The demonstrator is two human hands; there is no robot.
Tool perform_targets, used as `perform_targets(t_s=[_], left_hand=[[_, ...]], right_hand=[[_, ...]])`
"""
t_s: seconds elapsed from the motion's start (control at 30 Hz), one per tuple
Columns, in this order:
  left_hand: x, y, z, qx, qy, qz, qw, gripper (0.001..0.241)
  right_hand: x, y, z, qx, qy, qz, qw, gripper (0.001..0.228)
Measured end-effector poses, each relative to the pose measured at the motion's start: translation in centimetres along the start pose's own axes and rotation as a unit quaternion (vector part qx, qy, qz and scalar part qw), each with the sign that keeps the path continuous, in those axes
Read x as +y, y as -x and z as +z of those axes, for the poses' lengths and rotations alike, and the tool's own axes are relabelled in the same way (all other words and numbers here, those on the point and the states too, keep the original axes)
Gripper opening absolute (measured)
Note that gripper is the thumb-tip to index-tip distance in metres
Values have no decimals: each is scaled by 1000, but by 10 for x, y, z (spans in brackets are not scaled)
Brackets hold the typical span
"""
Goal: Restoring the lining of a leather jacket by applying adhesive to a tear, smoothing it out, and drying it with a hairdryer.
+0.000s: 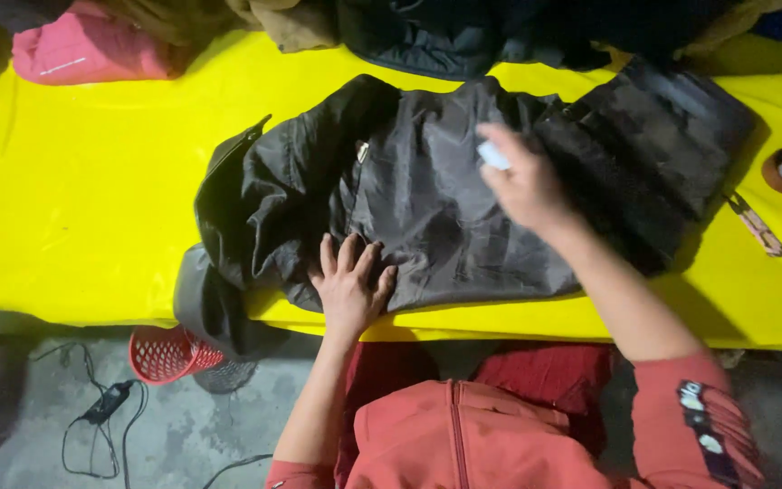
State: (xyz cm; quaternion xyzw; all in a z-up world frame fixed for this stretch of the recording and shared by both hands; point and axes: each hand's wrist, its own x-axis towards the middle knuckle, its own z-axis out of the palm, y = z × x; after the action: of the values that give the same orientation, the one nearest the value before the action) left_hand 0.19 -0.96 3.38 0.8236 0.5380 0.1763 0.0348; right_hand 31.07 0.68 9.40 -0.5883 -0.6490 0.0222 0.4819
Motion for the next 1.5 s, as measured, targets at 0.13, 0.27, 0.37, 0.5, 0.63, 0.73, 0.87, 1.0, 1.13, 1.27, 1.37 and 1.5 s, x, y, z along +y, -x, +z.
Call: perform_targets(t_s=[0.13,0.27,0.37,0.5,0.63,0.73,0.87,1.0,1.13,1.27,1.37,1.5], left_hand=[[-4,0,1,-9,3,-6,1000,45],[-4,-1,0,-6,15,-5,1000,45],[-6,0,6,7,10,0,1000,45],[-7,0,7,21,8,5,1000,44],[-7,-1,9,28,13,9,999,42],[-6,1,8,39,-7,19,999,42],[-5,-1,6,20,18,11,1000,44],[-3,-2,-1,13,29,4,999,50],[-8,-9,-2,0,53,-3,999,57],[-10,-52,-10,27,-27,32,999,62],[-8,-101,-5,90,-62,94,990,51],[-28,-145,9,37,-59,114,991,55]], right_hand=[[36,-1,66,-203,-13,19,979,43],[44,-28,87,-122,-20,17,992,39],[18,-44,76,-52,-64,30,996,38],[53,-36,120,-144,-44,-17,988,39],[57,-43,127,-178,-28,0,984,37],[32,-56,120,-107,-66,9,992,36],[12,-53,134,-70,-89,10,993,38],[28,-33,158,-146,-88,-2,985,36],[38,-26,131,-77,-80,64,992,37],[49,-22,128,-25,-163,192,967,34],[43,-25,127,-17,-180,204,962,35],[42,-27,126,-9,-178,207,962,36]])
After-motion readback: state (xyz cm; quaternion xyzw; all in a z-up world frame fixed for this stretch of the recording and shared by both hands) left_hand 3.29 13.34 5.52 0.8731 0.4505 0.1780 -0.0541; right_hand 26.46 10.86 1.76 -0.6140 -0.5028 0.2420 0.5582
